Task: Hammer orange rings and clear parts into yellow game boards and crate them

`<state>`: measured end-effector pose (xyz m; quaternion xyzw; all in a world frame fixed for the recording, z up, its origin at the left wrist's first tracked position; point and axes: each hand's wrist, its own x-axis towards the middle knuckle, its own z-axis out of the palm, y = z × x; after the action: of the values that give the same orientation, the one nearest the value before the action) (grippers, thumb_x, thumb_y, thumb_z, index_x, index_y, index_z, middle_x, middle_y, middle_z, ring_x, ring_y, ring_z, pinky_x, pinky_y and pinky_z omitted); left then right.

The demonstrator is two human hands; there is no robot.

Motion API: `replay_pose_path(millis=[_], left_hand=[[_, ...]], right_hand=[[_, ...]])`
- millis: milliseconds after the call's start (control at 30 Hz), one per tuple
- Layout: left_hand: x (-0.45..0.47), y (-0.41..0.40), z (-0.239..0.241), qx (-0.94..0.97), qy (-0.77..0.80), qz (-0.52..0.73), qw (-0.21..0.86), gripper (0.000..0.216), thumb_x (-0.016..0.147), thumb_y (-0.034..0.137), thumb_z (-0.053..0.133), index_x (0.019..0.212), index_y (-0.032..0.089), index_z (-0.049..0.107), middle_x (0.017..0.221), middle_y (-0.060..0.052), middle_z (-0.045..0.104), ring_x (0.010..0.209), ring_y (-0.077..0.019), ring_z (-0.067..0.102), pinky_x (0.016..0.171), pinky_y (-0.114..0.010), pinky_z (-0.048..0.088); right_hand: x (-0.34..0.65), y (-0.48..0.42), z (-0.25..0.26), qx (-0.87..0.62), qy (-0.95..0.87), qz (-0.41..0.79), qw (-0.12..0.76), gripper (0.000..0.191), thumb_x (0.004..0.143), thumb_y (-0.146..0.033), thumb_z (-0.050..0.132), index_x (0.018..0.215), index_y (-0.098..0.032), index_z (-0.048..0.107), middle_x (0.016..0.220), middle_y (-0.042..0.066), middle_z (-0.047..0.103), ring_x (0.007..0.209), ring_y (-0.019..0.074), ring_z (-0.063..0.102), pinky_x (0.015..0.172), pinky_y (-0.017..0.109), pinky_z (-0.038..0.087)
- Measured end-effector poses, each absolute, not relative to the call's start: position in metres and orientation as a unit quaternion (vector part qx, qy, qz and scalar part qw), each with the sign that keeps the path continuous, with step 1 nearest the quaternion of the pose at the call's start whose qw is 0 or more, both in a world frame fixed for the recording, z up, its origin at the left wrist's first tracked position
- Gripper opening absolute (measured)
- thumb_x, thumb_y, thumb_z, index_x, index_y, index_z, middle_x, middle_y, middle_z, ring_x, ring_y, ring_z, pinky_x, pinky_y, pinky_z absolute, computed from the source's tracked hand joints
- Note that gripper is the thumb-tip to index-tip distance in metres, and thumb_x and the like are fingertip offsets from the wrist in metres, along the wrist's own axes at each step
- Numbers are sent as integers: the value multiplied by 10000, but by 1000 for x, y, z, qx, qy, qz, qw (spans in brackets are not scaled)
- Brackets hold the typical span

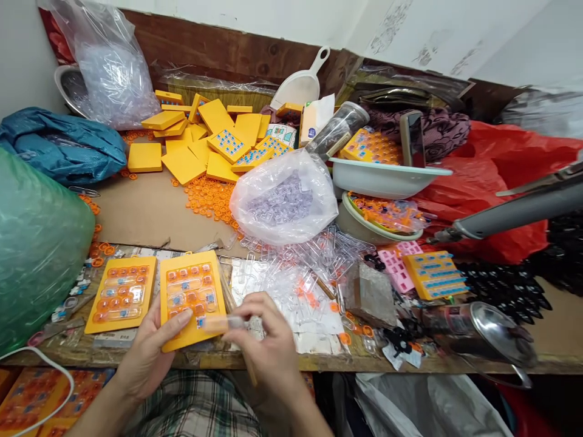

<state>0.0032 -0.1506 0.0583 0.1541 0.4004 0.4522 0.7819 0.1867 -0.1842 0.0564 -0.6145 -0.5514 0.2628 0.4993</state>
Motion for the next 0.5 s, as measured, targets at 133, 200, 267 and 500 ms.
replay_pose_path(millis=[133,200,267,500], left_hand=[[1,-150,53,124,417,433,789,782,681,225,776,1353,211,377,1193,-123,642,1083,-281,623,930,-388,522],[3,-150,53,120,421,434,787,763,679,221,776,1341,214,398,1185,-115,648,1092,-279,620,932,-385,523],[5,-151,55,117,428,433,785,744,675,217,777,1327,214,419,1167,-105,660,1084,-275,626,926,-379,529],[5,-149,52,109,455,428,773,717,671,215,774,1307,219,444,1156,-96,666,1009,-241,662,815,-297,571]], right_hand=[[276,-156,66,-731,-427,80,525,312,704,-405,744,943,-227,650,774,25,625,649,177,600,557,313,525],[324,-133,69,-756,-387,2,527,343,720,-412,710,976,-200,625,758,32,613,653,194,603,603,357,530],[357,-113,70,-767,-387,-31,510,367,719,-403,692,992,-168,621,741,46,617,645,220,613,625,409,531],[289,-131,49,-692,-597,-67,400,154,829,-288,583,926,-201,665,937,86,679,881,235,630,796,413,511]])
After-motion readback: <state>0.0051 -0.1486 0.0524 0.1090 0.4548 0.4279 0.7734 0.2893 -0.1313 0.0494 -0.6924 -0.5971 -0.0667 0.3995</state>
